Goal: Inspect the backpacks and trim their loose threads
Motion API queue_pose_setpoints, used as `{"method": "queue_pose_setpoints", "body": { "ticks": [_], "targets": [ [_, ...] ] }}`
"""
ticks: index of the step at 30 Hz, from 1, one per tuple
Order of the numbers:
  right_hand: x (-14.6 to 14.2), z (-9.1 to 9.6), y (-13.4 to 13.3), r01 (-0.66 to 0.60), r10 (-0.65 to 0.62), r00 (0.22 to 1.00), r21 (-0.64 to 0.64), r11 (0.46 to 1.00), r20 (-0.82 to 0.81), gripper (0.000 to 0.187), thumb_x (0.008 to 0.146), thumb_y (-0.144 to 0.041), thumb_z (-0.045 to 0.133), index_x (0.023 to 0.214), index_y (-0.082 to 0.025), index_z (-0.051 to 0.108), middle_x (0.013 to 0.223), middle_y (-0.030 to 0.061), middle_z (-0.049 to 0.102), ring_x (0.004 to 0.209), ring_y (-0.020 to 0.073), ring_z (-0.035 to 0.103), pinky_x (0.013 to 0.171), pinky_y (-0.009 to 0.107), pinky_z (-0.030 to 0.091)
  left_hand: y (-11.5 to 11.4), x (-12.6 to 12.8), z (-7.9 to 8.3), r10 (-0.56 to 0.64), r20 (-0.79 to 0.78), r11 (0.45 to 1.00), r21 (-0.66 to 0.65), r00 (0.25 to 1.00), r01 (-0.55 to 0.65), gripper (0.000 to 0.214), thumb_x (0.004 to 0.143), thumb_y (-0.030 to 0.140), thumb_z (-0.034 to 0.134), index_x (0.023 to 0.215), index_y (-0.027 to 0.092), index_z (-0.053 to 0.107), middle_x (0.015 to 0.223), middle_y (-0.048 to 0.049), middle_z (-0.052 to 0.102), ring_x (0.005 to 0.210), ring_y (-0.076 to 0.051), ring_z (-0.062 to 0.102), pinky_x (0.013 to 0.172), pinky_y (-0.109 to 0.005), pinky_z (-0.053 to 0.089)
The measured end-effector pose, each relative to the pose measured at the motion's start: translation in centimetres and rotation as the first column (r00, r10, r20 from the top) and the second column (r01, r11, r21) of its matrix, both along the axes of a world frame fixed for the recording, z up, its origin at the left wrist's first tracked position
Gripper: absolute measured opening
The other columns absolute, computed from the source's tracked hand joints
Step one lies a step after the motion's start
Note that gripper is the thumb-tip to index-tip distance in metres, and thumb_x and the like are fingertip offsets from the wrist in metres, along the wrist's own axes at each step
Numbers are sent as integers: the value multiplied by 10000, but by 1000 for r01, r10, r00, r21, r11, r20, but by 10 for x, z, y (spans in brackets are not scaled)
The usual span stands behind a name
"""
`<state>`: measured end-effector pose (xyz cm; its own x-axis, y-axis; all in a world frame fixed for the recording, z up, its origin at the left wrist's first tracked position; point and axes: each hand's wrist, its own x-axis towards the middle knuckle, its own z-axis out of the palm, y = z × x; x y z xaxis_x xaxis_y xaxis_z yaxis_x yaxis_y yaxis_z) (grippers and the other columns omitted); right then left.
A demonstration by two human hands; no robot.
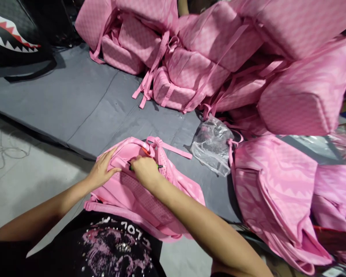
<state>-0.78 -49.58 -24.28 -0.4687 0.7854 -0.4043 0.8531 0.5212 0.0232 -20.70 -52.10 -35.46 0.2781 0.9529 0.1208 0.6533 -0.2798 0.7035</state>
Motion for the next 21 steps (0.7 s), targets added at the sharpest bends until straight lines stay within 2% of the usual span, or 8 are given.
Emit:
{"method": "queue_pose_setpoints", "body": {
  "ticks": [3,8,11,14,16,18,20,21],
  "targets": [
    [-5,-2,5,75,-71,989,32,997,-128,294,939,-166,509,1165,-156,697,1044,136,733,855,239,713,705,293,524,-1,0,-1,-16,46,1000,-24,999,17,755,911,309,598,1574,209,251,1572,-163,421,1461,-296,409,1209,-531,349],
    [-17,-10,19,31,-31,950,-5,1000,-311,243,901,-167,540,984,-258,750,871,24,767,799,211,708,722,281,538,2,1,-4,-15,116,996,-84,993,24,837,872,287,628,1594,243,207,1612,-133,370,1494,-275,366,1237,-490,333],
    [-11,-5,16,-7,9,962,9,1000,-272,258,919,-166,533,1065,-245,732,963,52,775,856,216,716,784,290,539,1,1,-2,9,148,994,-109,989,7,908,859,279,638,1611,250,130,1619,-131,357,1506,-252,341,1243,-462,321],
    [11,6,7,15,-19,993,-34,999,-118,243,929,-133,526,1037,-202,733,1014,104,771,929,236,728,856,325,532,2,1,1,90,151,984,-169,984,-64,1004,837,313,678,1617,187,58,1606,-188,358,1494,-262,367,1221,-469,344],
    [29,15,0,98,-100,995,-53,994,-25,240,870,-43,542,923,-162,743,936,138,772,906,269,741,831,352,538,3,1,3,126,94,976,-189,988,-107,987,802,385,730,1596,149,194,1583,-207,389,1473,-296,399,1209,-482,359],
    [44,24,-13,189,-189,982,-23,982,24,275,822,18,524,883,-140,741,901,171,767,871,291,748,783,362,540,4,1,6,123,22,977,-180,992,-117,853,783,424,750,1510,139,407,1535,-200,466,1433,-329,454,1191,-492,384],
    [55,30,-33,254,-254,967,30,967,20,300,846,-1,491,924,-150,739,919,170,766,843,265,747,750,336,537,3,2,15,93,-27,981,-170,995,-96,656,811,428,718,1386,150,569,1400,-179,612,1329,-350,567,1126,-499,460],
    [60,31,-47,297,-297,955,-15,955,-6,290,866,-34,484,926,-160,738,897,151,765,802,240,744,715,311,535,2,4,22,73,-34,984,-161,997,-78,588,828,421,698,1345,155,610,1311,-167,676,1252,-352,629,1071,-492,510]
  ]
}}
